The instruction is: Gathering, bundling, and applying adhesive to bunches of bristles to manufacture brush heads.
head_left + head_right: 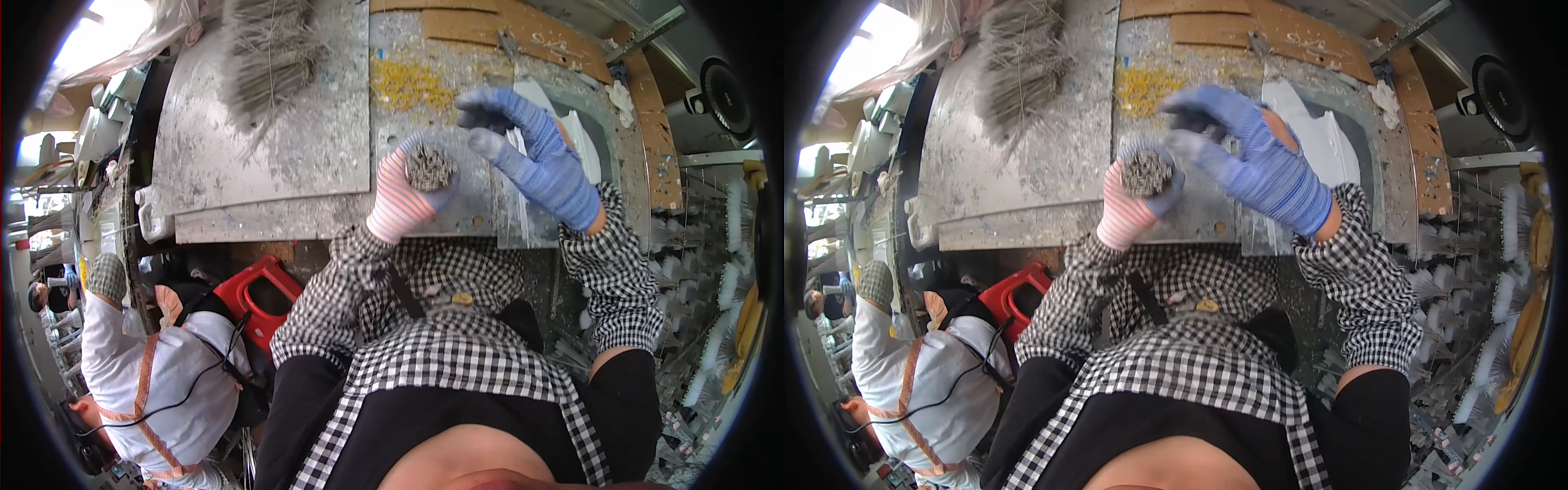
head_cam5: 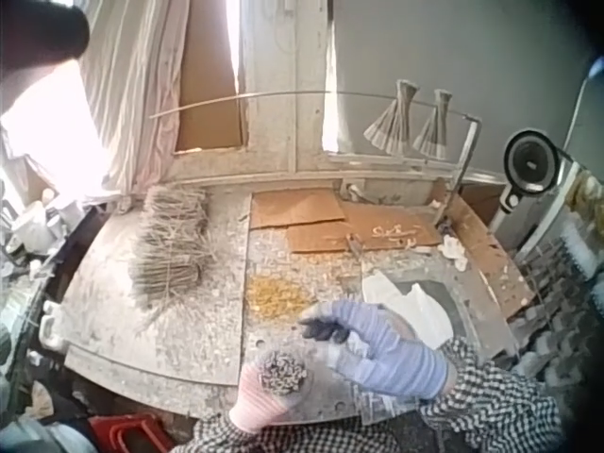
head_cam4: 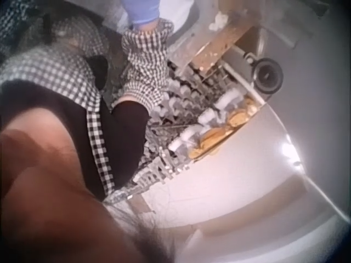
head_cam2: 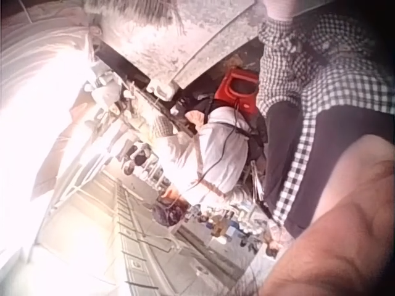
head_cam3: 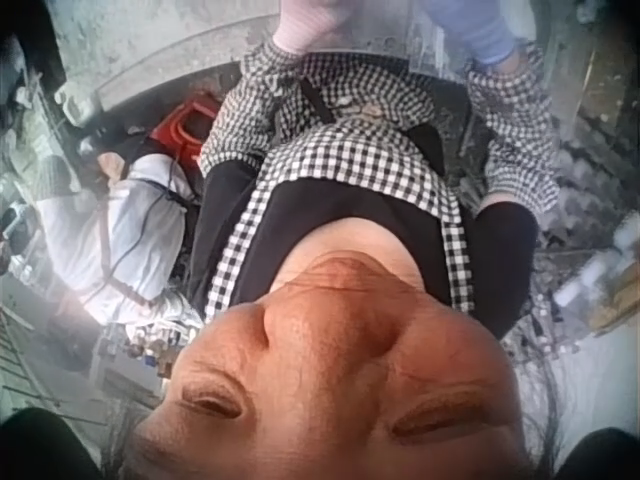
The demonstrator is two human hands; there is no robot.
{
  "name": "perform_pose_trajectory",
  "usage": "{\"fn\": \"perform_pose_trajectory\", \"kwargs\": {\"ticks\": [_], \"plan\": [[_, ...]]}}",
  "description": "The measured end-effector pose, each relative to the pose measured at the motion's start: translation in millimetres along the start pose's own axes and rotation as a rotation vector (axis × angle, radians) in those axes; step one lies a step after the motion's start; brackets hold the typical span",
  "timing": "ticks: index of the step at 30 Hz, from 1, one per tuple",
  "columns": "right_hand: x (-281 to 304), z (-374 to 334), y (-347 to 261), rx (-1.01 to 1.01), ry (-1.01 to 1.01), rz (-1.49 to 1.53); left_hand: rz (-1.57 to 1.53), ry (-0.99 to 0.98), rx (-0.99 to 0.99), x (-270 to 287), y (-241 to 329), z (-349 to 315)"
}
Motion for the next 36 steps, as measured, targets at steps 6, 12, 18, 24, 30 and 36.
{"fn": "perform_pose_trajectory", "kwargs": {"ticks": [6,12,18,24,30,36], "plan": [[-51,60,-127,0.772,-0.180,-0.265,0.521,0.528,-0.072,-30,9,-15],[-141,62,-72,0.711,-0.555,-0.521,0.557,0.499,-0.079,33,6,-37],[-142,37,-81,0.570,-0.628,-0.425,0.616,0.599,-0.040,19,2,-24],[-126,46,-95,0.624,-0.558,-0.116,0.562,0.525,-0.041,-3,4,-43],[-101,30,-56,0.712,-0.426,-0.259,0.247,0.186,-0.083,4,-26,-20],[4,-65,21,0.256,0.296,-0.511,0.086,0.012,0.022,-18,-41,1]]}}
Point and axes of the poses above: each hand's wrist, its own z-axis towards the middle knuckle, its own x-axis out of the back of the hand, y = z × x, the point moved 8 cm from there along z, towards the middle knuckle, and after that the axes turned 5 degrees about x, right-handed, at the moved point
